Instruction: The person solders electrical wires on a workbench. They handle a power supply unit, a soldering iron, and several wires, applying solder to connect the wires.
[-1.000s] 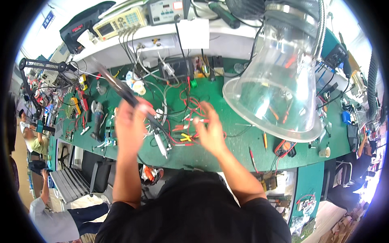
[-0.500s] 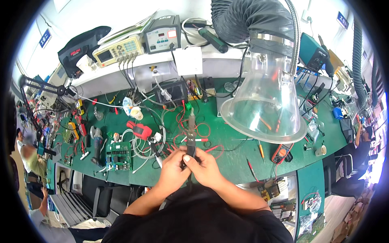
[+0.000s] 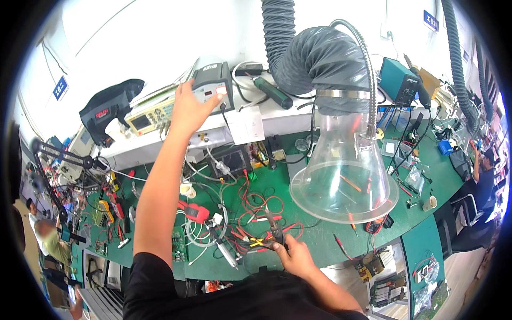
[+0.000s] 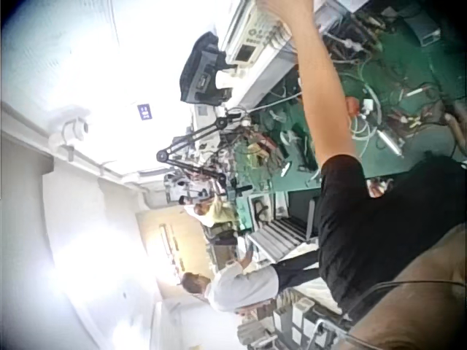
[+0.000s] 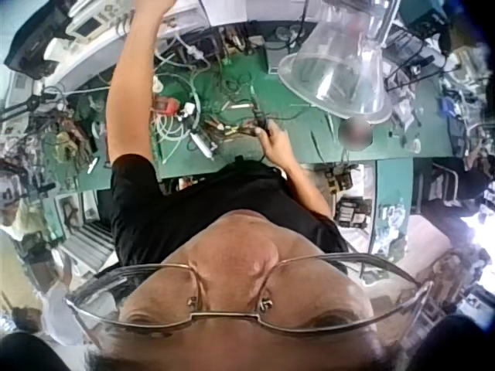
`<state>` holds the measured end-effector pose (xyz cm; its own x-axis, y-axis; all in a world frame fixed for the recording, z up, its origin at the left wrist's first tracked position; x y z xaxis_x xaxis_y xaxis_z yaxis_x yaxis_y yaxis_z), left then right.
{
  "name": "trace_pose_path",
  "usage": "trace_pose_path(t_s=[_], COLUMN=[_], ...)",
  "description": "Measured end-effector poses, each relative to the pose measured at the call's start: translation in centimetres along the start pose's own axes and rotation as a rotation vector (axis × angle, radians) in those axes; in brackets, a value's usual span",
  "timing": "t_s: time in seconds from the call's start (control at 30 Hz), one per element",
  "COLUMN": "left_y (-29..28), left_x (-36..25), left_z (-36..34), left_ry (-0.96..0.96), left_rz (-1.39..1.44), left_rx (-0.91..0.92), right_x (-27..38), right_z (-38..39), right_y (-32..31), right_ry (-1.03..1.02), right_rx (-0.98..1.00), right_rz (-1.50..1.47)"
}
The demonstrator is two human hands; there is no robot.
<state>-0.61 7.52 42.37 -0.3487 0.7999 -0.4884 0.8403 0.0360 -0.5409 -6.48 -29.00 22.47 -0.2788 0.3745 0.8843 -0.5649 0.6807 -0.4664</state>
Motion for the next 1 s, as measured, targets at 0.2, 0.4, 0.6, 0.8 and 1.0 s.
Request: trace_pose_path(t_s=[0.2,0.4,0.6,0.8,1.0], left_y=[7.8,10.7,14.6,20.6,21.9], left_x=[-3.1,-6.1,-1.7,0.5,1.1], left_z=[-6.9,-8.2,-13.3,-15.9,-16.6], left_ry=[-0.220,-0.344,-0.409,-0.439,-0.438], left_rz=[-0.449,-0.640,-0.570,-0.594,-0.584], left_rx=[0.312,0.413,0.564,0.539,0.524], right_x=[-1.5,-3.7,-5.5,-7.9,-10.4], right_z=[-0.1,-1.4,-2.9,-3.7,-3.9], right_y=[-3.2,-6.0,-7.7,-7.7,-8.1], right_ry=[-0.116,-0.153,-0.168,-0.290,-0.131], right_rx=[-0.117,-0.139,-0.164,-0.197,-0.160], right_rz=[0.066,0.058,0.034,0.021,0.133])
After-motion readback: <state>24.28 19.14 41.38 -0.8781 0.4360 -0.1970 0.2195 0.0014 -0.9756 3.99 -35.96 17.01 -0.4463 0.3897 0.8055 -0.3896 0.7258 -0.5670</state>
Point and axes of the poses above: each hand's wrist, its own z-axis away from the middle knuckle, its own y-axis out of the palm, x = y × z, the point moved 3 cm from there along -z, towards the middle knuckle, and after that the axes turned 9 degrees about -x, right-handed, at the moved point
